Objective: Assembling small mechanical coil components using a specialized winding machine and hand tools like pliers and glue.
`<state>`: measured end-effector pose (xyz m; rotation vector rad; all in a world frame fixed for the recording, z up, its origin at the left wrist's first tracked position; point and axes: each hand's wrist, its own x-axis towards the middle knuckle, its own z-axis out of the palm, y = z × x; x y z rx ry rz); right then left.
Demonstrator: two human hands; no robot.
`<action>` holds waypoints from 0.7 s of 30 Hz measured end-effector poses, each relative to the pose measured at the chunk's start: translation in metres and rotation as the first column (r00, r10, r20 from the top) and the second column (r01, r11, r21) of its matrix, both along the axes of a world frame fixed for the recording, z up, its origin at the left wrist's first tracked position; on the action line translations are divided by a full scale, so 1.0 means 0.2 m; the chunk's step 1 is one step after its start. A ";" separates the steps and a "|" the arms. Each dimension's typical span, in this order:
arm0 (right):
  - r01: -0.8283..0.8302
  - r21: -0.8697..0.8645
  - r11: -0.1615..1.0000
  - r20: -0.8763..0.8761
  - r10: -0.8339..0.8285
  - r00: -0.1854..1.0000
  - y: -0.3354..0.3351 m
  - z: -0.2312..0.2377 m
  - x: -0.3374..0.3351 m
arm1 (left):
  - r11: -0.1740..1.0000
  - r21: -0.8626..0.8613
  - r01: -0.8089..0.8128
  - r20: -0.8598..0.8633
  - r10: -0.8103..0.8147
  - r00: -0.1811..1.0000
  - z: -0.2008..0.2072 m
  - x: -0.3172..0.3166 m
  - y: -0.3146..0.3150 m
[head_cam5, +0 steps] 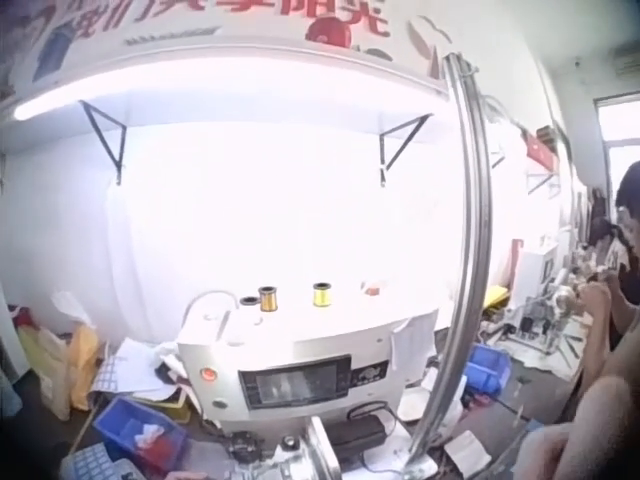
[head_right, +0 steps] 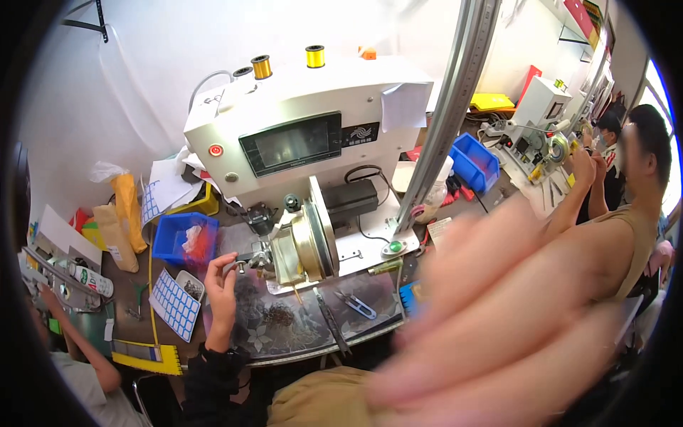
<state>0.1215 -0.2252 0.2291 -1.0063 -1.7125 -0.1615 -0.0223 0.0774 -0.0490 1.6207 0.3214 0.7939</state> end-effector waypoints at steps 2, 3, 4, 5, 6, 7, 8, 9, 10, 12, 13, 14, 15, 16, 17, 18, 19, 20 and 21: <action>-0.027 0.026 0.999 0.046 0.025 0.999 -0.02 0.04 0.08 | 1.000 0.007 -0.012 -0.010 0.012 1.000 0.01 -0.04 0.01; -0.030 0.040 0.999 0.068 0.028 0.997 -0.05 0.06 0.11 | 1.000 0.001 -0.017 -0.014 0.017 1.000 0.03 -0.05 0.00; -0.036 0.054 0.998 0.087 0.031 0.996 -0.07 0.07 0.14 | 1.000 -0.005 -0.024 -0.021 0.023 1.000 0.03 -0.05 0.00; -0.023 0.065 0.998 0.114 0.016 0.993 -0.12 0.10 0.18 | 1.000 0.001 -0.011 -0.017 0.011 1.000 0.03 -0.02 -0.02; -0.012 0.076 0.997 0.138 0.001 0.990 -0.16 0.12 0.22 | 1.000 0.010 0.010 -0.019 -0.010 1.000 0.04 -0.01 -0.02; 0.000 0.085 0.996 0.162 -0.014 0.987 -0.21 0.15 0.25 | 1.000 0.023 0.007 -0.024 -0.006 1.000 0.05 0.01 -0.02; -0.002 0.098 0.995 0.186 -0.016 0.983 -0.24 0.16 0.29 | 0.999 0.040 -0.010 -0.028 0.011 1.000 0.05 0.01 -0.02; -0.004 0.109 0.994 0.210 -0.019 0.978 -0.27 0.18 0.32 | 1.000 0.023 -0.011 -0.043 0.012 0.999 0.06 0.01 -0.03; -0.006 0.119 0.993 0.235 -0.022 0.972 -0.29 0.20 0.36 | 0.999 0.032 -0.003 -0.044 0.004 0.999 0.05 0.01 -0.02; -0.019 0.125 0.992 0.292 -0.018 0.956 -0.35 0.23 0.41 | 1.000 0.019 -0.022 -0.024 0.022 0.999 0.03 0.01 -0.02; -0.028 0.127 0.992 0.322 -0.014 0.947 -0.38 0.26 0.43 | 0.999 0.044 -0.021 -0.024 0.022 0.999 0.04 0.01 -0.02; -0.038 0.125 0.991 0.348 -0.008 0.938 -0.40 0.28 0.44 | 0.999 0.043 -0.021 -0.023 0.022 0.999 0.04 0.01 -0.02; -0.050 0.124 0.991 0.374 0.000 0.927 -0.41 0.30 0.45 | 0.999 0.025 -0.025 -0.036 0.026 0.999 0.04 0.00 -0.03; -0.064 0.122 0.991 0.402 0.010 0.916 -0.42 0.33 0.46 | 0.999 0.008 -0.033 -0.047 0.033 0.998 0.04 0.00 -0.03; -0.082 0.123 0.989 0.433 0.021 0.901 -0.42 0.35 0.47 | 0.998 0.044 -0.034 -0.050 0.036 0.998 0.03 -0.01 -0.03; -0.102 0.124 0.987 0.464 0.033 0.885 -0.42 0.38 0.47 | 0.996 0.079 -0.037 -0.051 0.041 0.998 0.03 -0.01 -0.05; -0.123 0.124 0.985 0.496 0.046 0.867 -0.41 0.42 0.48 | 0.996 0.082 -0.019 -0.039 0.022 0.999 0.05 0.00 -0.05; -0.141 0.126 0.982 0.524 0.055 0.850 -0.39 0.44 0.46 | 0.996 0.087 -0.028 -0.034 0.031 0.999 0.05 -0.02 -0.05; -0.158 0.127 0.979 0.553 0.063 0.831 -0.37 0.47 0.45 | 0.999 0.039 -0.027 -0.024 0.028 0.999 0.04 -0.03 -0.04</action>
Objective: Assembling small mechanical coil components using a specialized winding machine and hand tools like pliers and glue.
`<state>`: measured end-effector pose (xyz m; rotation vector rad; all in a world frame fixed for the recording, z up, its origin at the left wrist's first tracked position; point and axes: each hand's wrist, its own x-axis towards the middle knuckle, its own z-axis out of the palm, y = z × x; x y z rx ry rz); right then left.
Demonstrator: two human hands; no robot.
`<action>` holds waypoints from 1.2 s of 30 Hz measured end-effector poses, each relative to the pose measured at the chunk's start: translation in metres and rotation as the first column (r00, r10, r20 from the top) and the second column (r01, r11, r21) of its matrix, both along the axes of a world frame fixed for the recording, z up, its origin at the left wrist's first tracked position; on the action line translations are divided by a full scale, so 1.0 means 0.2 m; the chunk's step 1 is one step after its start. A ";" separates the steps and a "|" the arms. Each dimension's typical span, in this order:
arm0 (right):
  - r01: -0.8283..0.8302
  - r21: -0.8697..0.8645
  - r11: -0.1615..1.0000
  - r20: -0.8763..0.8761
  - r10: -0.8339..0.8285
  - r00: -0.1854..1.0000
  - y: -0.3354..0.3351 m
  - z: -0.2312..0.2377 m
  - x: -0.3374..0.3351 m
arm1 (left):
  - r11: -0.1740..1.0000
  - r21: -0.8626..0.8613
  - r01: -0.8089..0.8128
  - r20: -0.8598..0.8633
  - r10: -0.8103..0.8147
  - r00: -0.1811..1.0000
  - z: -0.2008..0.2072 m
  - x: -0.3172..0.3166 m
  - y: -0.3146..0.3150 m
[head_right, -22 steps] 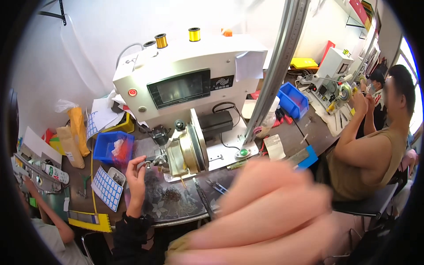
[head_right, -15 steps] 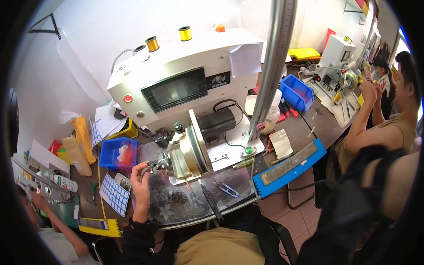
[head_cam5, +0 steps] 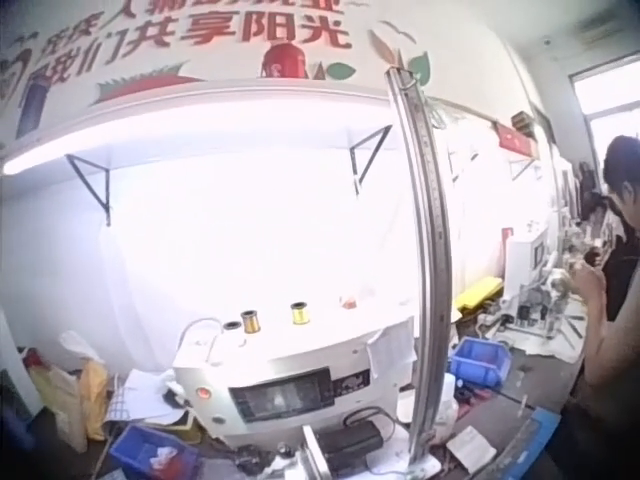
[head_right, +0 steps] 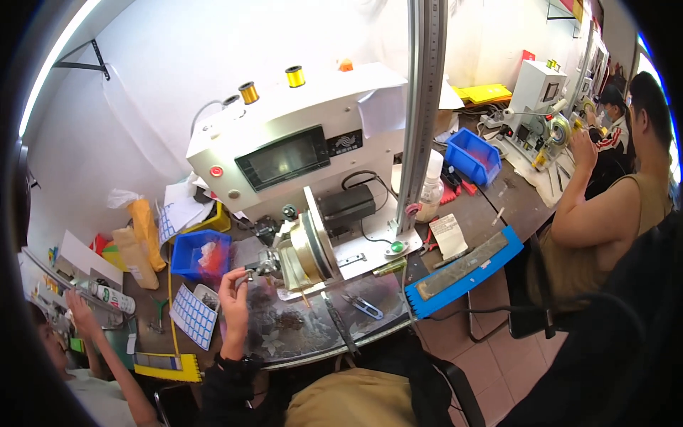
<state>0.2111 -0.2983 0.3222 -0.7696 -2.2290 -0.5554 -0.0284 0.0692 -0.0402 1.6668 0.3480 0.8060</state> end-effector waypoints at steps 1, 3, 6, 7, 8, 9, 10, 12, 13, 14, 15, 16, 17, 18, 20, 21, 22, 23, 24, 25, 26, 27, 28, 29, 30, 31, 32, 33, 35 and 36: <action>-0.010 0.004 1.000 0.035 0.010 0.999 0.02 0.03 -0.02 | 0.999 -0.049 0.005 0.012 -0.005 1.000 -0.01 -0.01 0.02; -0.019 -0.017 1.000 0.126 0.021 0.992 0.00 0.12 -0.05 | 0.999 -0.040 0.028 0.063 -0.025 0.998 -0.02 -0.01 0.02; 0.021 -0.049 0.999 0.264 -0.007 0.964 -0.09 0.28 -0.14 | 1.000 -0.011 -0.005 0.055 0.005 0.998 -0.06 -0.01 0.03; 0.046 -0.055 0.997 0.311 -0.027 0.950 -0.13 0.33 -0.17 | 1.000 0.010 -0.028 0.026 0.027 0.999 -0.10 -0.04 0.04; 0.076 -0.060 0.995 0.362 -0.049 0.931 -0.18 0.39 -0.20 | 1.000 0.005 -0.020 0.019 0.019 1.000 -0.12 -0.05 0.04; 0.082 -0.050 0.995 0.381 -0.057 0.923 -0.18 0.38 -0.23 | 0.999 0.017 -0.034 -0.020 0.034 0.999 -0.11 -0.13 0.11; 0.085 -0.038 0.996 0.397 -0.063 0.916 -0.18 0.37 -0.24 | 0.989 0.117 -0.086 -0.068 0.095 0.993 -0.12 -0.10 0.07; 0.060 0.118 0.991 0.042 -0.065 0.997 -0.20 0.24 -0.31 | 0.993 0.109 -0.049 -0.097 0.060 0.994 -0.03 -0.05 0.10; 0.089 0.263 0.961 -0.346 0.007 0.938 -0.20 0.04 -0.36 | 0.996 0.082 -0.035 -0.144 0.047 0.988 -0.11 -0.19 0.09; 0.129 0.427 0.895 -0.551 0.145 0.822 -0.16 0.04 -0.52 | 0.999 -0.029 0.045 -0.046 -0.047 0.998 -0.07 -0.10 0.04; 0.215 0.555 0.803 -0.707 0.321 0.630 -0.13 0.06 -0.68 | 0.993 -0.033 0.109 -0.035 -0.110 0.993 -0.03 -0.05 0.01; 0.227 0.567 0.792 -0.699 0.316 0.642 -0.18 0.06 -0.68 | 0.991 -0.029 0.130 -0.023 -0.131 0.991 -0.02 -0.03 0.00; 0.297 0.441 0.847 -0.648 0.072 0.758 -0.18 0.05 -0.63 | 0.992 -0.028 0.127 -0.014 -0.127 0.992 -0.03 -0.03 0.01; 0.392 0.317 0.864 -0.540 -0.176 0.823 -0.19 0.04 -0.60 | 0.992 -0.019 0.126 -0.009 -0.126 0.992 -0.04 -0.04 0.02; 0.484 0.100 0.869 -0.467 -0.388 0.795 -0.10 0.00 -0.57 | 0.996 -0.078 0.032 -0.025 -0.034 0.999 -0.07 -0.08 0.06; 0.495 0.068 0.866 -0.456 -0.414 0.788 -0.04 -0.04 -0.55 | 0.996 -0.080 0.042 -0.020 -0.043 0.999 -0.06 -0.08 0.06; 0.463 0.055 0.885 -0.547 -0.361 0.755 0.01 -0.09 -0.54 | 0.997 -0.063 0.037 -0.013 -0.038 0.999 -0.03 -0.08 0.05; 0.438 0.047 0.898 -0.628 -0.315 0.712 0.01 -0.11 -0.53 | 0.998 -0.049 0.042 0.001 -0.042 0.999 0.00 -0.06 0.02; 0.496 0.020 0.868 -0.677 -0.353 0.646 0.02 -0.14 -0.46 | 0.998 -0.052 0.046 -0.006 -0.047 0.999 0.01 -0.05 0.03; 0.549 -0.011 0.836 -0.721 -0.387 0.575 0.04 -0.17 -0.38 | 0.998 -0.055 0.044 0.001 -0.044 0.999 0.00 -0.06 0.04; 0.638 -0.010 0.770 -0.736 -0.437 0.516 0.03 -0.18 -0.30 | 0.997 -0.049 0.061 -0.009 -0.062 0.998 -0.01 -0.05 0.04; 0.713 -0.014 0.701 -0.754 -0.476 0.453 0.03 -0.19 -0.19 | 0.997 -0.043 0.071 -0.025 -0.072 0.997 -0.02 -0.06 0.05; 0.754 0.015 0.657 -0.784 -0.460 0.417 0.04 -0.20 -0.07 | 0.996 -0.044 0.072 -0.020 -0.073 0.997 -0.03 -0.06 0.05; 0.787 0.039 0.615 -0.815 -0.436 0.381 0.07 -0.21 0.05 | 0.997 -0.052 0.050 -0.026 -0.051 0.998 -0.03 -0.07 0.06; 0.792 0.038 0.609 -0.814 -0.441 0.378 0.08 -0.21 0.14 | 0.997 -0.063 0.043 -0.030 -0.045 0.999 -0.03 -0.07 0.06; 0.873 0.029 0.486 -0.829 -0.476 0.293 0.03 -0.18 0.20 | 0.995 -0.064 0.080 -0.020 -0.081 0.997 -0.02 -0.03 0.04; 0.921 0.011 0.389 -0.848 -0.484 0.215 0.04 -0.18 0.29 | 0.997 -0.051 0.058 -0.034 -0.060 0.998 -0.02 -0.05 0.04; 0.926 0.016 0.377 -0.847 -0.487 0.213 0.04 -0.17 0.34 | 0.998 -0.042 0.053 -0.040 -0.054 0.998 -0.02 -0.05 0.04; 0.914 0.077 0.399 -0.836 -0.474 0.278 0.08 -0.14 0.38 | 0.996 -0.071 0.052 -0.054 -0.056 0.997 -0.04 -0.05 0.05; 0.917 0.047 0.396 -0.849 -0.468 0.246 0.10 -0.12 0.37 | 0.996 -0.066 0.057 -0.050 -0.061 0.997 -0.05 -0.05 0.05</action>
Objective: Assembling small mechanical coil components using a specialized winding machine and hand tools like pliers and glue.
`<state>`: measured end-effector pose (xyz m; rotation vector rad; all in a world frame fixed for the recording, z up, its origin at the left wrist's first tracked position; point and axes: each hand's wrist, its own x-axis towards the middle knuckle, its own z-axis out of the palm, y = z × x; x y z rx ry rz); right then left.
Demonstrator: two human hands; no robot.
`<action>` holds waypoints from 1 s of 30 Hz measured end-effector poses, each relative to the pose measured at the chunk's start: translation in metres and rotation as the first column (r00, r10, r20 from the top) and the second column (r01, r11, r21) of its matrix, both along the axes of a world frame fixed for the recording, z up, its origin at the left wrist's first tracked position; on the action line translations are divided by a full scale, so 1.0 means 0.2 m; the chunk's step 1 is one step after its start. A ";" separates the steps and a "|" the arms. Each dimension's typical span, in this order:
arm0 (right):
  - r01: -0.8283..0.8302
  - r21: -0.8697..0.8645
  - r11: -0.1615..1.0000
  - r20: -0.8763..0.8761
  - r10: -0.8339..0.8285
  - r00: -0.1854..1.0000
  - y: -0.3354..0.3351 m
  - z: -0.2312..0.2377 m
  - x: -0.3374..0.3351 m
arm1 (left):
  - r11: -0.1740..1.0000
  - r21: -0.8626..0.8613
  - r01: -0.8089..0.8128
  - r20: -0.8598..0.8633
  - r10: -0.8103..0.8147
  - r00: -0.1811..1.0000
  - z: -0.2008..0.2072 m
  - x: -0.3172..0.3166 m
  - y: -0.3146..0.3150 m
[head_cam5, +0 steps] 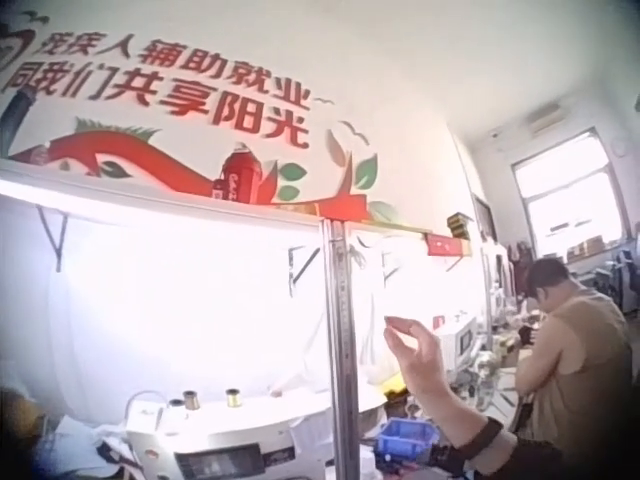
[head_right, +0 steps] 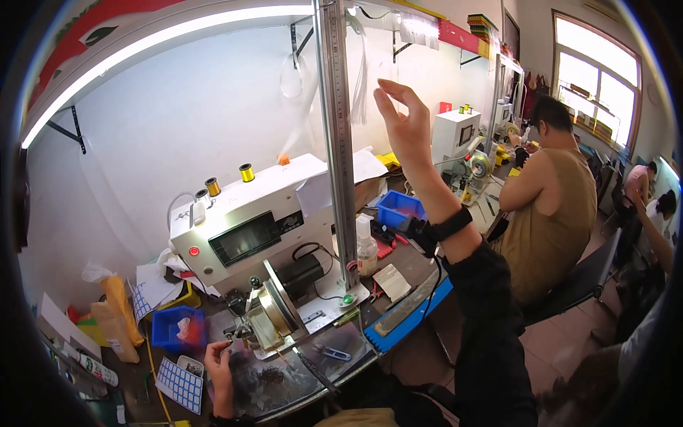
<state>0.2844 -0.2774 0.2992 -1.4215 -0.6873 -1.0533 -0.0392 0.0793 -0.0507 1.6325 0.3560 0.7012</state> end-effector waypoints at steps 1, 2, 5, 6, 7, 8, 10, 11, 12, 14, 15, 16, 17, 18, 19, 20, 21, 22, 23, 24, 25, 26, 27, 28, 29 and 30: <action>0.004 0.003 1.000 0.000 -0.004 1.000 0.01 0.02 0.00 | 1.000 0.005 0.006 0.004 -0.006 1.000 0.00 0.00 0.00; -0.021 -0.003 1.000 -0.029 0.021 0.999 0.02 0.04 0.00 | 1.000 0.009 0.006 0.003 -0.006 1.000 0.00 0.00 0.00; -0.054 0.003 0.999 -0.056 0.054 0.997 0.03 0.04 0.03 | 0.998 0.065 0.011 -0.013 -0.010 1.000 0.01 -0.01 -0.01; -0.062 0.009 0.998 -0.054 0.062 0.997 0.03 0.04 0.04 | 0.999 0.033 0.019 -0.008 -0.019 1.000 0.01 -0.01 -0.01; -0.060 0.010 0.998 -0.056 0.060 0.997 0.03 0.03 0.04 | 1.000 -0.001 0.029 -0.004 -0.029 1.000 0.01 -0.01 -0.01; -0.035 0.038 0.999 -0.033 0.036 0.999 0.02 0.02 0.05 | 0.999 -0.002 0.032 -0.006 -0.032 0.999 0.01 0.00 -0.02; -0.001 0.063 0.998 -0.017 0.002 1.000 0.00 0.00 0.06 | 0.999 -0.037 0.035 -0.010 -0.035 0.999 0.01 0.02 -0.02; -0.053 0.120 0.991 -0.003 0.054 0.999 0.02 0.00 0.02 | 0.999 -0.035 0.023 -0.009 -0.024 1.000 0.02 0.00 -0.02; -0.103 0.175 0.979 0.012 0.103 0.995 0.04 0.01 -0.01 | 1.000 -0.023 0.009 -0.002 -0.009 1.000 0.03 -0.02 -0.02; -0.128 0.176 0.976 0.026 0.125 0.992 0.04 0.01 -0.01 | 1.000 -0.013 -0.001 -0.004 0.001 1.000 0.04 -0.03 -0.02; -0.143 0.175 0.974 0.041 0.138 0.990 0.03 0.00 0.00 | 1.000 -0.013 -0.003 -0.009 0.003 1.000 0.05 -0.02 -0.02; -0.134 0.197 0.971 0.026 0.132 0.991 0.02 0.01 -0.01 | 1.000 -0.012 -0.007 -0.012 0.007 1.000 0.04 -0.02 -0.01; -0.129 0.196 0.972 0.021 0.128 0.992 0.01 0.00 -0.01 | 1.000 -0.013 -0.003 -0.017 0.003 1.000 0.03 -0.01 -0.01; -0.121 0.197 0.973 -0.005 0.124 0.992 0.00 0.00 -0.01 | 1.000 -0.016 0.005 -0.010 -0.005 1.000 0.02 0.00 0.00; -0.113 0.197 0.974 -0.029 0.121 0.992 -0.02 -0.01 -0.01 | 1.000 -0.017 0.012 0.000 -0.012 1.000 0.01 0.01 0.00; -0.110 0.197 0.974 -0.033 0.119 0.992 -0.03 -0.02 -0.01 | 1.000 -0.018 0.015 -0.005 -0.015 1.000 0.01 0.01 0.00; -0.135 0.183 0.974 -0.016 0.140 0.990 -0.04 -0.03 -0.02 | 1.000 -0.020 0.017 0.004 -0.016 1.000 0.02 0.02 -0.01; -0.159 0.168 0.973 0.005 0.160 0.987 -0.06 -0.03 -0.02 | 1.000 -0.022 0.020 0.015 -0.019 1.000 0.03 0.03 -0.03; -0.160 0.170 0.972 -0.002 0.163 0.987 -0.07 -0.05 -0.04 | 1.000 -0.021 0.017 0.008 -0.017 1.000 0.03 0.03 -0.03; -0.128 0.143 0.981 -0.013 0.131 0.991 -0.09 -0.06 -0.07 | 1.000 -0.009 0.002 0.021 -0.002 1.000 0.03 0.03 -0.03; -0.096 0.116 0.989 -0.020 0.099 0.995 -0.10 -0.07 -0.11 | 1.000 0.003 -0.012 0.036 0.012 0.999 0.04 0.03 -0.04; -0.108 0.116 0.987 -0.026 0.112 0.993 -0.08 -0.09 -0.17 | 1.000 0.002 -0.026 0.030 0.026 0.999 0.05 0.01 -0.03; -0.171 0.065 0.983 -0.071 0.176 0.982 -0.05 -0.12 -0.24 | 0.999 0.004 -0.052 0.046 0.052 0.998 0.07 -0.02 -0.03; -0.230 0.013 0.973 -0.120 0.230 0.966 -0.03 -0.17 -0.32 | 0.997 0.001 -0.073 0.061 0.072 0.996 0.10 -0.05 -0.02; -0.282 -0.053 0.958 -0.115 0.275 0.955 -0.04 -0.26 -0.38 | 0.998 -0.009 -0.065 0.057 0.065 0.996 0.13 -0.05 -0.02; -0.361 -0.074 0.929 -0.151 0.348 0.925 -0.03 -0.34 -0.47 | 0.999 0.008 -0.051 0.106 0.049 0.993 0.17 -0.05 -0.02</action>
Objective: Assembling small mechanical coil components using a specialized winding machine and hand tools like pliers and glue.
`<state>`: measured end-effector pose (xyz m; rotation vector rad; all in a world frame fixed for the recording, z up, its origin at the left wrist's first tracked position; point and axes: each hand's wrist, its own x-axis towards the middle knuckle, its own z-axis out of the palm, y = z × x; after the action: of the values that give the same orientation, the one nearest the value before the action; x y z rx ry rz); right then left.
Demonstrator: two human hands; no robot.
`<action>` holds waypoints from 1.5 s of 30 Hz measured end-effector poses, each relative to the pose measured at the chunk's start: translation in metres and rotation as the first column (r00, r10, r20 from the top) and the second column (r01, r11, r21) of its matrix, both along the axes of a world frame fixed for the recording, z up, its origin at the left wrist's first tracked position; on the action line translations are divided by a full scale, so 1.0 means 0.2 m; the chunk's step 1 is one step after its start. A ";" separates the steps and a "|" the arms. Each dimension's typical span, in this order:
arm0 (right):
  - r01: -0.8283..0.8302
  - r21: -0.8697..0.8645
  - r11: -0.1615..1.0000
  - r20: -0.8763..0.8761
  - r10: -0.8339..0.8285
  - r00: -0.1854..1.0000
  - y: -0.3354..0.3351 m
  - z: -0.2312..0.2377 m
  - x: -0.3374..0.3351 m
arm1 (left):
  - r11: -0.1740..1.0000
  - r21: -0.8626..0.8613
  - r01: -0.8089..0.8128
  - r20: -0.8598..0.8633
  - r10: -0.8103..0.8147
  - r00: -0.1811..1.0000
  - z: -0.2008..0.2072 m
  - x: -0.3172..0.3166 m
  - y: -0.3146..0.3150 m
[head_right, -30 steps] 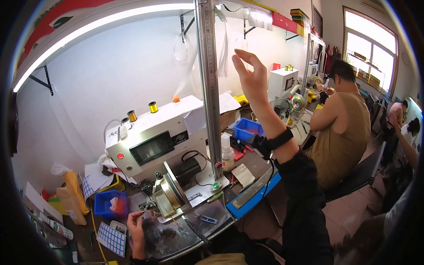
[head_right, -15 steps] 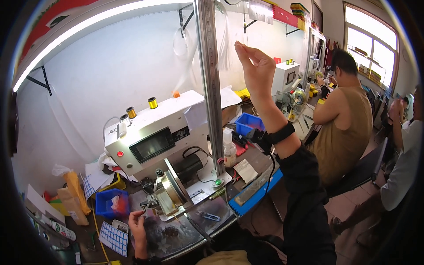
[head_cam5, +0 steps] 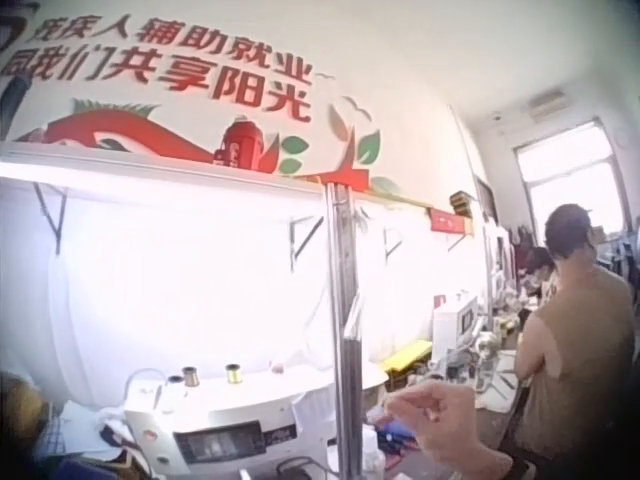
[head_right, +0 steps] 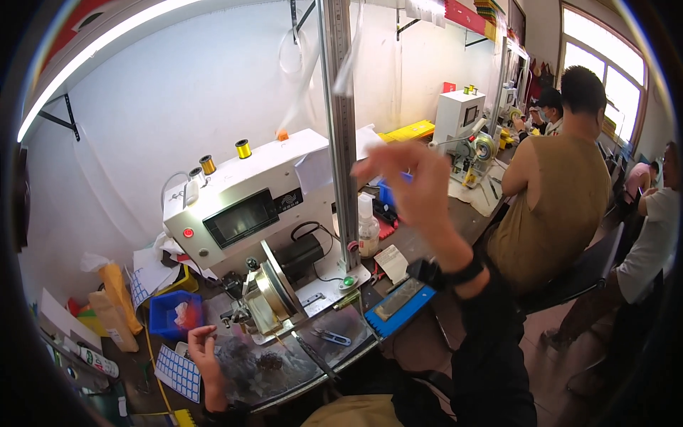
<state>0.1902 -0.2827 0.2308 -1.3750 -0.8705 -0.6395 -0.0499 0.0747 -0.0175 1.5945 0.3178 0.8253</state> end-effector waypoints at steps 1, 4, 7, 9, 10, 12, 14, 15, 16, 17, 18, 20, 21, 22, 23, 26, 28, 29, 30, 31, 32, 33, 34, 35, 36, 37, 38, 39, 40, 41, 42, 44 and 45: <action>-0.048 -0.151 0.987 0.016 0.051 0.999 0.01 -0.13 -0.07 | 1.000 0.023 0.007 0.045 -0.008 0.999 0.05 -0.01 -0.01; -0.096 -0.572 0.815 0.275 0.300 0.913 0.12 -0.49 -0.27 | 0.992 0.075 0.100 0.029 -0.102 0.994 0.29 0.00 -0.14; -0.256 -0.736 0.627 0.252 0.604 0.756 0.31 -0.79 -0.55 | 0.854 0.159 0.495 -0.087 -0.488 0.869 0.53 -0.02 -0.30; -0.338 -0.763 0.551 0.215 0.709 0.671 0.43 -0.93 -0.69 | 0.652 0.080 0.754 -0.143 -0.741 0.656 0.62 -0.07 -0.42; -0.455 -0.703 0.546 0.082 0.698 0.711 0.45 -1.03 -0.75 | 0.545 -0.080 0.835 -0.073 -0.838 0.540 0.66 -0.10 -0.50; -0.564 -0.657 0.500 -0.047 0.719 0.693 0.46 -1.07 -0.76 | 0.462 -0.080 0.883 -0.144 -0.882 0.449 0.67 -0.13 -0.52; -0.520 -0.700 0.489 0.065 0.770 0.635 0.45 -1.12 -0.75 | 0.418 -0.138 0.898 -0.038 -0.908 0.417 0.66 -0.16 -0.50; -0.489 -0.698 0.524 0.114 0.755 0.646 0.44 -1.10 -0.73 | 0.457 -0.221 0.861 -0.030 -0.886 0.463 0.67 -0.18 -0.48; -0.521 -0.712 0.470 0.030 0.762 0.647 0.42 -1.09 -0.72 | 0.463 -0.305 0.832 -0.018 -0.876 0.481 0.65 -0.20 -0.44; -0.549 -0.722 0.420 -0.052 0.759 0.649 0.39 -1.07 -0.73 | 0.457 -0.386 0.801 -0.008 -0.870 0.492 0.62 -0.22 -0.41; -0.624 -0.655 0.426 -0.102 0.768 0.632 0.38 -1.02 -0.73 | 0.442 -0.477 0.759 -0.040 -0.874 0.484 0.58 -0.22 -0.39; -0.629 -0.599 0.496 -0.072 0.749 0.659 0.36 -0.89 -0.70 | 0.495 -0.487 0.720 -0.193 -0.864 0.465 0.52 -0.19 -0.36; -0.549 -0.575 0.607 0.050 0.695 0.717 0.35 -0.85 -0.70 | 0.516 -0.422 0.746 -0.320 -0.854 0.410 0.46 -0.18 -0.34; -0.403 -0.605 0.687 0.216 0.628 0.748 0.37 -0.78 -0.69 | 0.538 -0.303 0.787 -0.387 -0.824 0.414 0.43 -0.20 -0.35; -0.165 -0.537 0.828 0.410 0.427 0.806 0.41 -0.78 -0.71 | 0.526 -0.169 0.834 -0.446 -0.795 0.411 0.42 -0.19 -0.35; -0.009 -0.709 0.705 0.318 0.331 0.888 0.49 -0.77 -0.70 | 0.502 -0.188 0.844 -0.544 -0.769 0.336 0.46 -0.19 -0.33; -0.059 -0.711 0.700 0.278 0.357 0.892 0.48 -0.90 -0.65 | 0.526 -0.177 0.832 -0.565 -0.746 0.352 0.50 -0.17 -0.28; -0.065 -0.714 0.697 0.270 0.360 0.893 0.45 -0.91 -0.64 | 0.568 -0.158 0.808 -0.588 -0.711 0.385 0.50 -0.17 -0.26; -0.049 -0.718 0.695 0.266 0.338 0.903 0.40 -0.91 -0.62 | 0.616 -0.145 0.774 -0.600 -0.677 0.426 0.48 -0.20 -0.23; -0.034 -0.721 0.692 0.261 0.316 0.912 0.34 -0.90 -0.59 | 0.668 -0.159 0.727 -0.608 -0.647 0.460 0.47 -0.22 -0.20; -0.063 -0.725 0.686 0.224 0.321 0.920 0.30 -0.90 -0.56 | 0.702 -0.146 0.697 -0.618 -0.615 0.489 0.46 -0.25 -0.16; -0.086 -0.728 0.680 0.189 0.320 0.928 0.25 -0.89 -0.52 | 0.730 -0.131 0.670 -0.627 -0.585 0.514 0.45 -0.27 -0.12; -0.076 -0.742 0.666 0.155 0.281 0.947 0.21 -0.88 -0.51 | 0.768 -0.152 0.622 -0.601 -0.571 0.559 0.45 -0.29 -0.11; -0.080 -0.745 0.662 0.148 0.281 0.948 0.18 -0.89 -0.50 | 0.767 -0.160 0.621 -0.601 -0.575 0.555 0.45 -0.30 -0.09; -0.076 -0.749 0.659 0.129 0.256 0.958 0.14 -0.90 -0.49 | 0.793 -0.112 0.599 -0.629 -0.523 0.575 0.46 -0.30 -0.07; -0.071 -0.752 0.655 0.109 0.230 0.967 0.12 -0.91 -0.49 | 0.815 -0.061 0.577 -0.654 -0.469 0.593 0.47 -0.30 -0.06; -0.067 -0.757 0.650 0.108 0.224 0.969 0.12 -0.89 -0.49 | 0.837 0.001 0.548 -0.642 -0.419 0.642 0.48 -0.29 -0.07; -0.068 -0.758 0.649 0.104 0.223 0.969 0.10 -0.90 -0.49 | 0.836 -0.002 0.549 -0.644 -0.421 0.639 0.48 -0.28 -0.07; -0.084 -0.749 0.658 0.077 0.212 0.974 0.09 -0.91 -0.48 | 0.847 0.055 0.528 -0.647 -0.373 0.665 0.49 -0.27 -0.07; -0.098 -0.739 0.666 0.051 0.201 0.978 0.07 -0.91 -0.47 | 0.856 0.112 0.505 -0.647 -0.323 0.691 0.49 -0.26 -0.08; -0.098 -0.740 0.665 0.049 0.199 0.979 0.05 -0.91 -0.46 | 0.861 0.181 0.476 -0.594 -0.290 0.751 0.46 -0.25 -0.09; -0.187 -0.721 0.668 -0.093 0.174 0.980 0.00 -0.93 -0.45 | 0.888 0.238 0.393 -0.560 -0.205 0.803 0.43 -0.25 -0.10; -0.191 -0.721 0.666 -0.097 0.176 0.980 -0.04 -0.94 -0.44 | 0.906 0.295 0.303 -0.520 -0.114 0.847 0.41 -0.25 -0.10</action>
<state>0.1023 -0.2905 0.0437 -1.9655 -1.3137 -0.0877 -0.0989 0.0552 0.0649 2.1527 0.3515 0.2959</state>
